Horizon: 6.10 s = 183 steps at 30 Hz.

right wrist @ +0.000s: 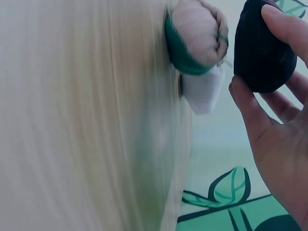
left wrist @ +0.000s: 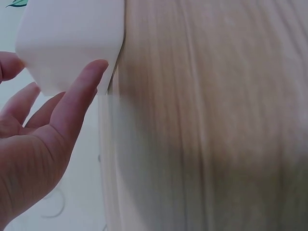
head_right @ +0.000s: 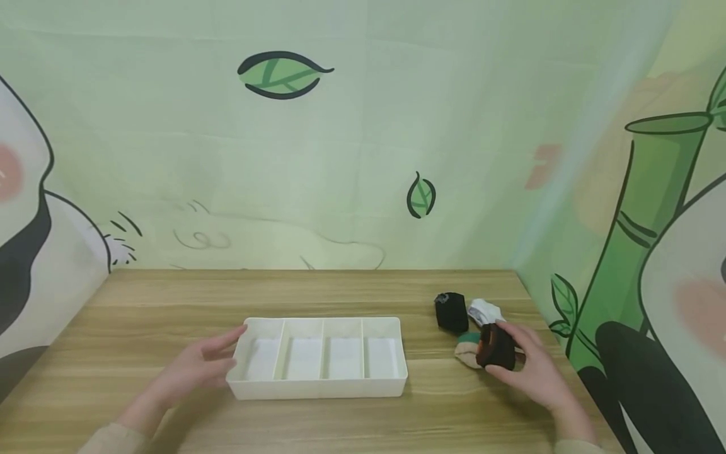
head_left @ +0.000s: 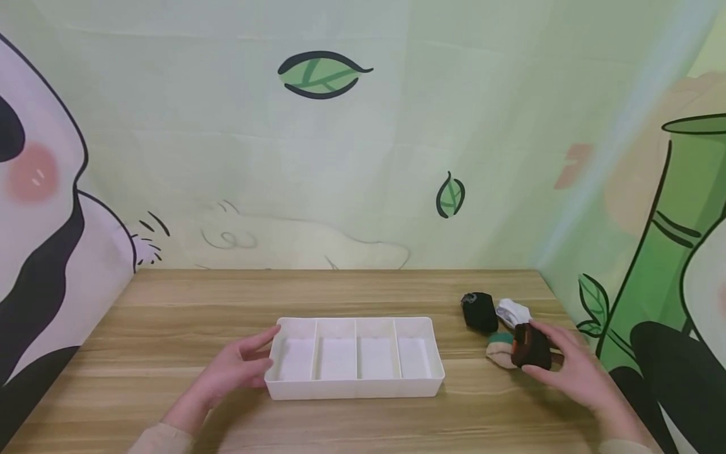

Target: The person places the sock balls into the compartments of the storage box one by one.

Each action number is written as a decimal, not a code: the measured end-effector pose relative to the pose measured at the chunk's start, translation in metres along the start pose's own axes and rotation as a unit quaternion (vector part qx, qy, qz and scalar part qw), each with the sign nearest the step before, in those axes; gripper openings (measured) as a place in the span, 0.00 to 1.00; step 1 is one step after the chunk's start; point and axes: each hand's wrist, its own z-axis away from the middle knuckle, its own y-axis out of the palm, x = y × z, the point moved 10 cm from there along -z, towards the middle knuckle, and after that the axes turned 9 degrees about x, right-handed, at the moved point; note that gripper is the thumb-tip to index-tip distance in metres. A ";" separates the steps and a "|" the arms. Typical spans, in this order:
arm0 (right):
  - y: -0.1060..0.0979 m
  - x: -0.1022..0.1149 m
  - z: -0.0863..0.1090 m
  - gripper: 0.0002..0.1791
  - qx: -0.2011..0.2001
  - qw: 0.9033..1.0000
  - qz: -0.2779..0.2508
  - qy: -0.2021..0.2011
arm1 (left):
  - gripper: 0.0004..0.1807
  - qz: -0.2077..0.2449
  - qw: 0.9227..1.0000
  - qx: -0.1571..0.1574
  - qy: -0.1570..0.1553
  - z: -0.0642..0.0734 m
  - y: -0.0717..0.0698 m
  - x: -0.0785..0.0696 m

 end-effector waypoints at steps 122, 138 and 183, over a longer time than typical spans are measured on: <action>0.183 0.246 -0.105 0.44 0.145 0.962 -0.124 -0.197 | 0.36 -0.006 0.999 -0.037 -0.033 0.000 -0.007 0.009; 0.203 0.264 -0.113 0.45 0.135 0.966 -0.075 -0.206 | 0.35 -0.002 1.000 -0.015 -0.014 -0.002 -0.001 0.004; 0.249 0.286 -0.131 0.44 0.122 0.979 0.035 -0.160 | 0.37 -0.005 1.000 0.001 -0.002 0.000 -0.001 0.000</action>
